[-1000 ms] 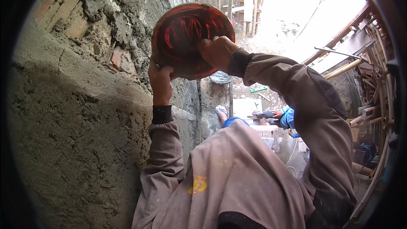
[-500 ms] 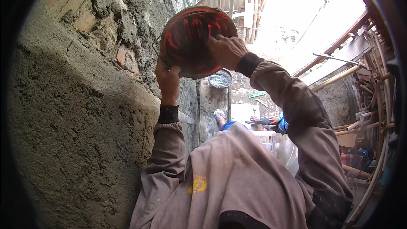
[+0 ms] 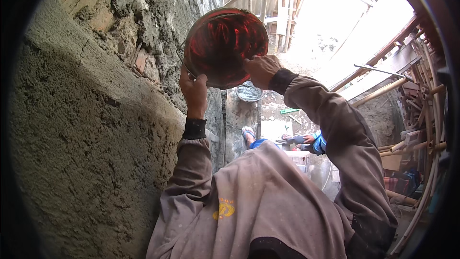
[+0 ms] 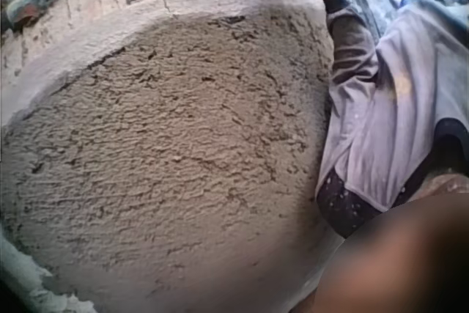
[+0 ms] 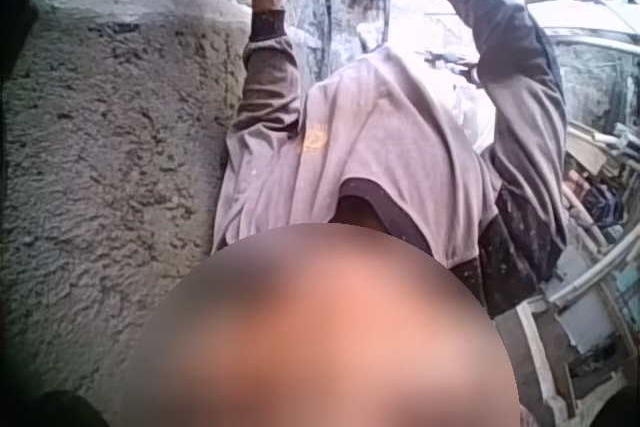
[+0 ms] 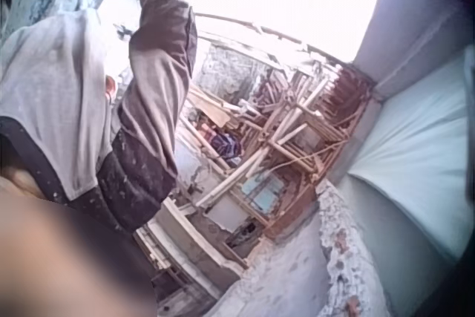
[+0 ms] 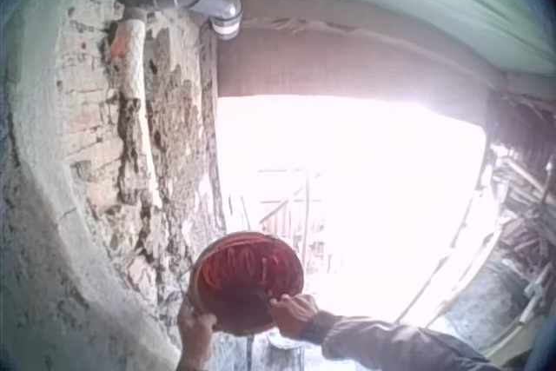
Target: The person scoops wet cement from a bucket using a trowel and applies it to a vertical wall, smoothing the surface. The person repeatedly refills the trowel and continues plastering the wall section.
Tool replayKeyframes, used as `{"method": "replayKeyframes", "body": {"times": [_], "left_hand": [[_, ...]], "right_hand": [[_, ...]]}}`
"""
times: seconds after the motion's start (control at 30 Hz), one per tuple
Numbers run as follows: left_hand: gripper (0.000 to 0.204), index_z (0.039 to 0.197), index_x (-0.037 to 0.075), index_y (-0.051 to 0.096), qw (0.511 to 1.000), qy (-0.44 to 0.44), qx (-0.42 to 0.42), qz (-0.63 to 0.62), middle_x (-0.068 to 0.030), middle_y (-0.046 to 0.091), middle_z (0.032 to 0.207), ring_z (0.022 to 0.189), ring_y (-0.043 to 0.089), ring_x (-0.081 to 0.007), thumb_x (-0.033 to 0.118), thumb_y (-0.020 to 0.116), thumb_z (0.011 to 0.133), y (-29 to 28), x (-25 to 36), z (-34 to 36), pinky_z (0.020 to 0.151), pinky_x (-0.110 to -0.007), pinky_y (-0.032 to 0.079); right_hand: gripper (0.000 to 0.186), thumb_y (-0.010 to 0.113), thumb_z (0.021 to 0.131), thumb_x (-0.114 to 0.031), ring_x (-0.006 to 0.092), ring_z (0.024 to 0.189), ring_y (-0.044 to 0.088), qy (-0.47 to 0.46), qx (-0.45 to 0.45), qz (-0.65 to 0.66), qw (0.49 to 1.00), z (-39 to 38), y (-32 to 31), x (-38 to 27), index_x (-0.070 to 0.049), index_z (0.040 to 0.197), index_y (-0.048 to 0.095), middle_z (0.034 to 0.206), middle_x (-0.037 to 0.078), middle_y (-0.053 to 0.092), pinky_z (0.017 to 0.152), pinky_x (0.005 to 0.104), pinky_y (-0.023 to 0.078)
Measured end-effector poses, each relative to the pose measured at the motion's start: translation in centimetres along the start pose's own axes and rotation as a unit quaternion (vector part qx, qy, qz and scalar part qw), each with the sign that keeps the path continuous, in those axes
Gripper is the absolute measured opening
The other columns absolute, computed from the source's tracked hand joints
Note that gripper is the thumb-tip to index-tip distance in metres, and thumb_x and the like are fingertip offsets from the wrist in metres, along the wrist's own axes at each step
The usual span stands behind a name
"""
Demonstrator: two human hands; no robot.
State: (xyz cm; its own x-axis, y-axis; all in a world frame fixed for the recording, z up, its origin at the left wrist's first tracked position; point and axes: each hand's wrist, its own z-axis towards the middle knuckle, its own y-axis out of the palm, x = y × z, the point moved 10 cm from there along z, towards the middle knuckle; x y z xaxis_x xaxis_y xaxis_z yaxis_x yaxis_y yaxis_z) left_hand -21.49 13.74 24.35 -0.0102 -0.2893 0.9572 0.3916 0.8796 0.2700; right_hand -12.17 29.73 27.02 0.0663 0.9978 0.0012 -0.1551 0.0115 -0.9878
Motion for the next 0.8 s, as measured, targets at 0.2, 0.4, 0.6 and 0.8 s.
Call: {"method": "replayKeyframes", "body": {"times": [0.2,0.4,0.6,0.8], "left_hand": [[0.068,0.137,0.000,0.044,0.999,0.034,-0.009,-0.022,-0.0110,0.059,0.118,0.099,0.060,-0.0177,-0.010,0.047,0.070,0.5,0.3,0.3,0.089,-0.029,0.047],[0.067,0.136,-0.002,0.045,0.996,0.079,0.004,0.039,-0.0131,0.059,0.120,0.103,0.060,-0.0191,-0.010,0.047,0.070,0.6,1.2,-0.1,0.092,-0.030,0.046],[0.065,0.135,-0.002,0.045,0.985,0.166,-0.004,0.052,-0.0135,0.059,0.121,0.105,0.059,-0.0198,-0.010,0.047,0.072,1.3,2.6,-0.3,0.094,-0.031,0.045],[0.066,0.136,-0.001,0.043,0.996,0.083,-0.004,0.015,-0.0126,0.059,0.118,0.102,0.060,-0.0204,-0.010,0.047,0.071,0.5,1.9,0.8,0.091,-0.031,0.047]], "right_hand": [[0.027,0.054,0.080,-0.013,0.0379,0.069,0.067,0.060,0.021,-0.004,0.998,-0.3,-1.1,0.9,-0.003,0.104,0.060,0.087,0.022,0.065,0.059,0.0487,0.051],[0.026,0.055,0.081,-0.014,0.0372,0.069,0.067,0.055,0.149,-0.008,0.987,-1.1,-3.9,1.1,0.003,0.101,0.061,0.087,0.022,0.066,0.060,0.0483,0.052],[0.023,0.056,0.079,-0.012,0.0327,0.081,0.066,0.033,-0.038,0.037,0.998,-0.1,-1.3,2.2,-0.001,0.099,0.057,0.093,0.016,0.063,0.065,0.0412,0.052],[0.019,0.060,0.083,-0.012,0.0315,0.086,0.062,-0.200,-0.008,0.077,0.977,-6.1,-6.5,-0.6,-0.003,0.099,0.055,0.096,0.014,0.059,0.070,0.0423,0.051]]}}
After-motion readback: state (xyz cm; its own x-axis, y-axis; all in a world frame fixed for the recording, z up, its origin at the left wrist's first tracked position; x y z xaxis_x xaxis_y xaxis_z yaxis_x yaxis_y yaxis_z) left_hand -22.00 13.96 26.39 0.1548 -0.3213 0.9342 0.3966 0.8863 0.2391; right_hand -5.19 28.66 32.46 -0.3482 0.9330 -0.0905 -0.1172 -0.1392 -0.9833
